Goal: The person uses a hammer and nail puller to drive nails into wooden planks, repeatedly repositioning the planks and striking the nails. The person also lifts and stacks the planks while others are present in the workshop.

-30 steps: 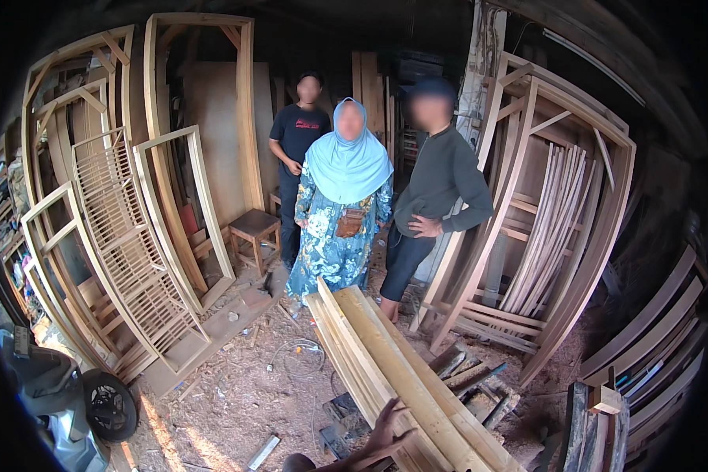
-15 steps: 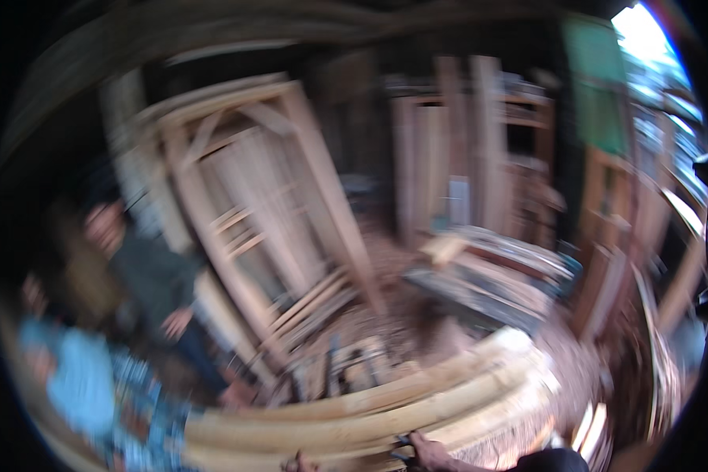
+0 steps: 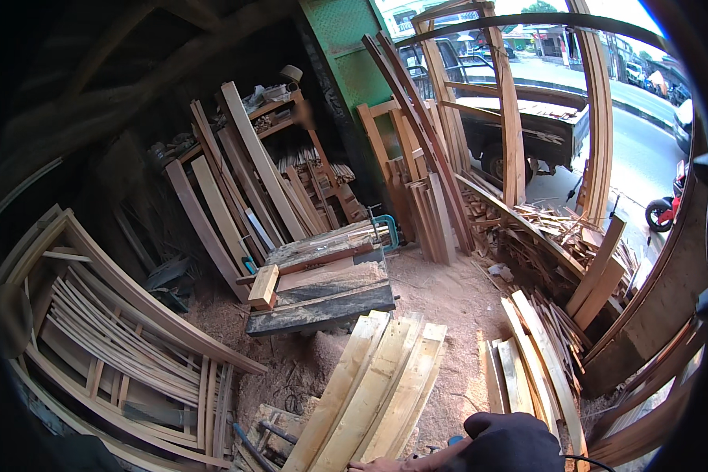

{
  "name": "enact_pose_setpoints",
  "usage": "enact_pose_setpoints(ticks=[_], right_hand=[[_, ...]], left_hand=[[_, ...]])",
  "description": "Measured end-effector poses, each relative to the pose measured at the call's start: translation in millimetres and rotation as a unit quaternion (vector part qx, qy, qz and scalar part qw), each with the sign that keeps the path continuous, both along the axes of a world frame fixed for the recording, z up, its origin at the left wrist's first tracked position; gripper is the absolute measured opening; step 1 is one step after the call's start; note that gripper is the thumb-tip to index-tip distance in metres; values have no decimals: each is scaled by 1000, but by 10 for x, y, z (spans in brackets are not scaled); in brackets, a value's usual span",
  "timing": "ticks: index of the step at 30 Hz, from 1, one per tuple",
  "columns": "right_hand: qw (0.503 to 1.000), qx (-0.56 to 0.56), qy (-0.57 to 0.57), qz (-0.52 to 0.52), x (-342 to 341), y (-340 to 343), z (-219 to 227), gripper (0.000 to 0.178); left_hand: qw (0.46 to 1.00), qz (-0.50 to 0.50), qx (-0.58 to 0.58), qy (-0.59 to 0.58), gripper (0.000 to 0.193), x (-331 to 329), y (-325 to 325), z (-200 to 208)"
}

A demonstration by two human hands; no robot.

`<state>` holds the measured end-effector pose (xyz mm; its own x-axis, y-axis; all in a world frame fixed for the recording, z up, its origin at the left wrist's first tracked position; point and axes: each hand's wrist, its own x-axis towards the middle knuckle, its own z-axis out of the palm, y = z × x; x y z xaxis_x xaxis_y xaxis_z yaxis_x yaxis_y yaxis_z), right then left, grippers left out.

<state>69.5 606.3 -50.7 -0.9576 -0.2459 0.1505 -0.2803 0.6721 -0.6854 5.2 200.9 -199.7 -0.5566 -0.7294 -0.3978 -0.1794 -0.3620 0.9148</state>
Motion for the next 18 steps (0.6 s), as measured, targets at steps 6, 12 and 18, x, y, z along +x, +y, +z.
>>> enact_pose_setpoints(ticks=[6,12,18], right_hand=[[999,-2,-29,-22,68,-109,35,64],[998,-40,45,-10,77,-192,-88,46],[999,31,-30,-22,116,-224,-70,33]], left_hand=[[999,-6,0,-53,80,-62,-225,-157],[991,1,-64,-115,66,73,123,324],[991,7,-76,-106,53,251,552,965]])
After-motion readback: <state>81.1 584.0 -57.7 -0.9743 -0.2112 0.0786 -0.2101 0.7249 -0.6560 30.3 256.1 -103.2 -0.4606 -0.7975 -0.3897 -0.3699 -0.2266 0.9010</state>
